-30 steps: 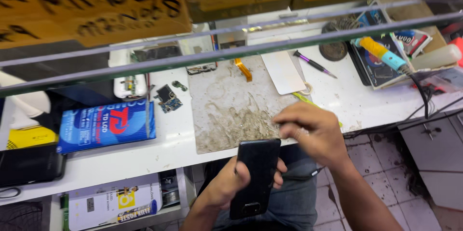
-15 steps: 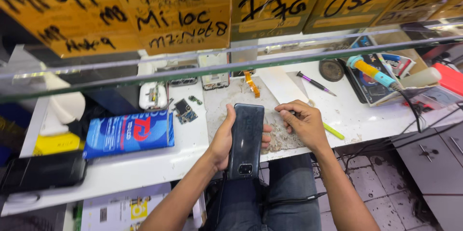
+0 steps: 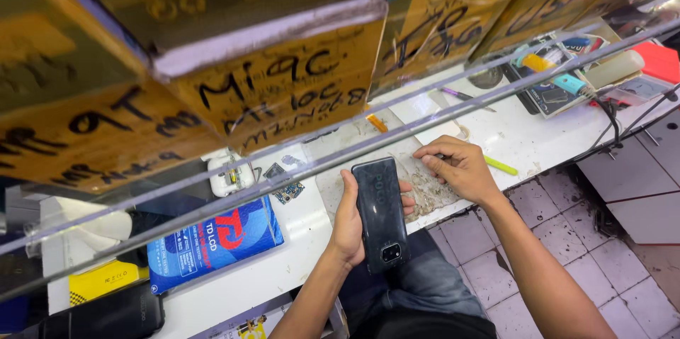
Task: The person cleans the back and edges of a black smartphone using a small tool and a white cloth. They repeatedly wipe the device's surface and seams, occasionally rotating the phone to access different areas.
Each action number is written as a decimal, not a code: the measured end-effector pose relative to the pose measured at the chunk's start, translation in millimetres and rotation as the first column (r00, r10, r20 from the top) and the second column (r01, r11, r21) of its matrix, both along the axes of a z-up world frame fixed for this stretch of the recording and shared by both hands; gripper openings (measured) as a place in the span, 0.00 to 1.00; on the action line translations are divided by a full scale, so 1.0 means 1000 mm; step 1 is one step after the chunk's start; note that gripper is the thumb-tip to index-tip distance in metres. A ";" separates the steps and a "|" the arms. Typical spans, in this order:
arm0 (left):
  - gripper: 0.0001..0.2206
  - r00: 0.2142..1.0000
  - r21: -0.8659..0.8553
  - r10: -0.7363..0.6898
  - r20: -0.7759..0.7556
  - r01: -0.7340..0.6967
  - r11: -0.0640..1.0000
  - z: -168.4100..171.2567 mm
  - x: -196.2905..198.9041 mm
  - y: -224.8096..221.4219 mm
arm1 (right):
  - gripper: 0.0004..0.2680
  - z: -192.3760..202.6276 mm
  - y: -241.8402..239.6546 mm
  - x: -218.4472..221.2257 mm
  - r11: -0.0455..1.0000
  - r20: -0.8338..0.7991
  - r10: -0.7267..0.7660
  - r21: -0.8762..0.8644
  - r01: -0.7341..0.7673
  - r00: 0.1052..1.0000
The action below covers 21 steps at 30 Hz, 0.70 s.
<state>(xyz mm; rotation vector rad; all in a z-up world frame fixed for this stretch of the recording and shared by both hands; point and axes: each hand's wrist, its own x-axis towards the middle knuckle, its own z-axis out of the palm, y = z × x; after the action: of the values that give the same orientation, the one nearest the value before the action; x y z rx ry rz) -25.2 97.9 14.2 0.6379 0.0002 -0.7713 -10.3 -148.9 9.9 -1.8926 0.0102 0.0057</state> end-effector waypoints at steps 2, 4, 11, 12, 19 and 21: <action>0.45 1.000 -0.007 0.011 0.001 -0.011 1.000 0.003 -0.002 0.002 | 0.06 0.000 0.000 -0.001 1.000 -0.026 0.006 -0.015 -0.007 1.000; 0.42 1.000 -0.029 0.024 0.008 -0.024 0.999 0.002 -0.004 0.003 | 0.07 -0.004 -0.002 0.001 0.999 -0.057 -0.028 0.043 0.031 0.998; 0.36 0.998 -0.126 -0.061 0.031 0.065 0.990 -0.012 0.000 0.000 | 0.14 -0.024 -0.014 0.000 0.929 0.028 -0.009 0.369 -0.003 1.000; 0.35 0.996 -0.110 -0.078 0.034 0.082 0.991 -0.012 -0.002 0.000 | 0.12 -0.025 -0.014 -0.004 0.928 0.037 -0.013 0.372 -0.002 0.999; 0.39 0.995 -0.176 -0.081 0.060 0.091 0.980 0.002 -0.021 -0.028 | 0.07 0.002 -0.019 -0.010 0.910 0.105 -0.027 0.414 -0.019 0.994; 0.39 0.997 -0.184 -0.055 0.058 0.064 0.981 0.008 -0.033 -0.035 | 0.07 0.018 -0.019 -0.021 0.924 0.112 -0.026 0.381 -0.019 0.993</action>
<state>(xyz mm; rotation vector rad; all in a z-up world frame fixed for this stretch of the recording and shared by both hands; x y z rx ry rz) -58.1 63.2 22.4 0.4822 -0.1381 -0.8018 -31.7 -168.2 28.3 -1.4990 -0.0628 -0.0982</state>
